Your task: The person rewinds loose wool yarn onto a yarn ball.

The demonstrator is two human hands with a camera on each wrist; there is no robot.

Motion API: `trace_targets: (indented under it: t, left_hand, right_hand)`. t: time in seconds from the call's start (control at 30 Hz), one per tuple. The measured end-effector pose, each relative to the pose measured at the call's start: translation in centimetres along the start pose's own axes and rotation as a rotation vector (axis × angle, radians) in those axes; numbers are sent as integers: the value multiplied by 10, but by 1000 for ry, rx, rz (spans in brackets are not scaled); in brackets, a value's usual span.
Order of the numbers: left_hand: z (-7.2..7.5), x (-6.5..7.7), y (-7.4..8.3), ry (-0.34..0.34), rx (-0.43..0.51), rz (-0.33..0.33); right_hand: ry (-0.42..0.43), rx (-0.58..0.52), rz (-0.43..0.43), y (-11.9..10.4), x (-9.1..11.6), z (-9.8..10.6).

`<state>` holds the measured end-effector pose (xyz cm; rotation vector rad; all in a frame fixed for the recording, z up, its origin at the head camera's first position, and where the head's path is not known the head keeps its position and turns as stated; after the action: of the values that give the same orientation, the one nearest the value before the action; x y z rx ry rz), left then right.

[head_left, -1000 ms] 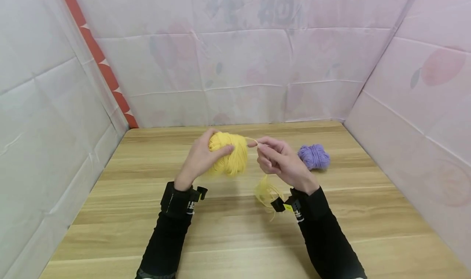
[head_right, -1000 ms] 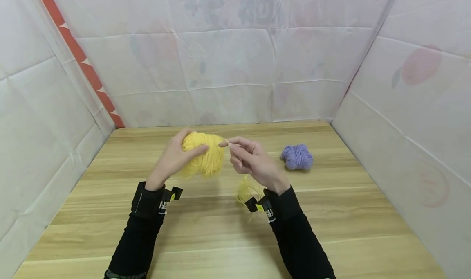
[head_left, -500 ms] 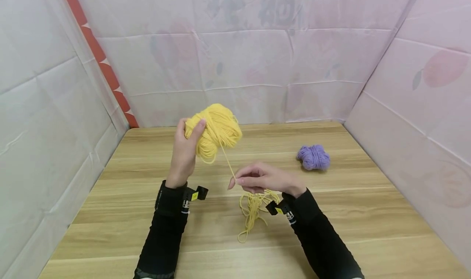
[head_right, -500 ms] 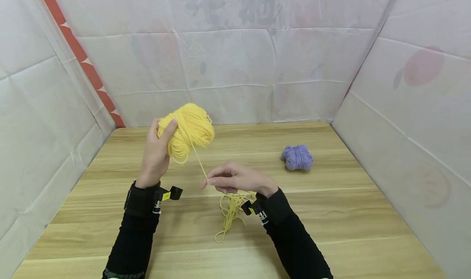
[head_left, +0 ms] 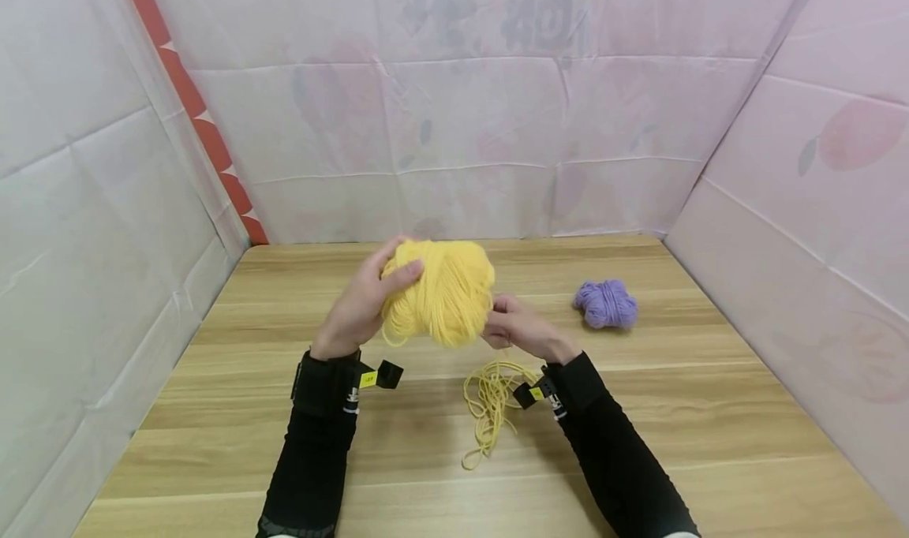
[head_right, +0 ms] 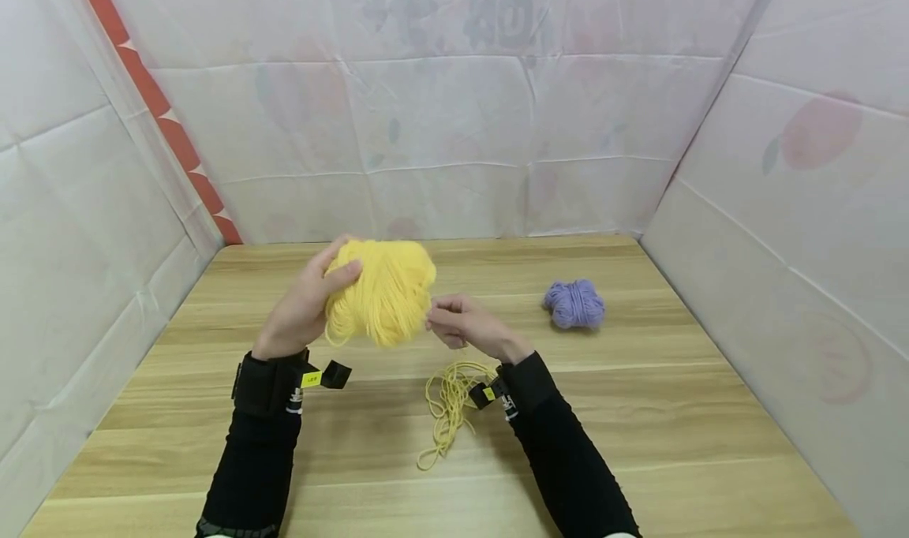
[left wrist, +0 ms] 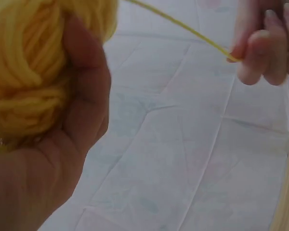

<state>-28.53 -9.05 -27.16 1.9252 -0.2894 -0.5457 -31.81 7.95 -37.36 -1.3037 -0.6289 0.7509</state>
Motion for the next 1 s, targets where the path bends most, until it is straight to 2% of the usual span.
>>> trace_targets:
  t: [0.13,0.23,0.4,0.53,0.7,0.77,0.83,0.9,1.0]
  left_hand:
    - [-7,0,-9,-73,-161,92]
    - [-9,1,-15,-86,-275,139]
    - [-9,0,-24,-80,-436,178]
    - [-9,-3,-29,-89,-550,182]
    - [-10,-8,-30,-100,-698,113]
    - [-8,-10,-30,-71,-764,81]
    - [-2,-12,-29,-7,-828,64]
    - [7,-13,-27,99,-858,61]
    - [26,-11,-19,305,-811,55]
  right_hand:
    - [66,-151,18,-4,5,10]
    - [91,-226,30,-11,9,14]
    - [122,-293,37,-24,16,17]
    - [130,-292,65,-34,22,17]
    - [140,-265,105,-47,29,16]
    - [132,-264,123,-53,30,14]
    - [116,-257,144,-59,32,11]
    - [102,-224,152,-64,34,8]
    - [91,-117,142,-70,38,4]
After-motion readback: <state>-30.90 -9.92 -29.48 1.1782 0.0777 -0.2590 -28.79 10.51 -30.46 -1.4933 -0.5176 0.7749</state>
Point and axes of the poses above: each hand's wrist, its own x-axis away from the middle knuckle, its own z-axis out of the back of the hand, y = z × x, the point moved 7 cm from there along -x, towards the middle knuckle, and after that the axes turned 13 degrees about x, right-handed, at the moved point
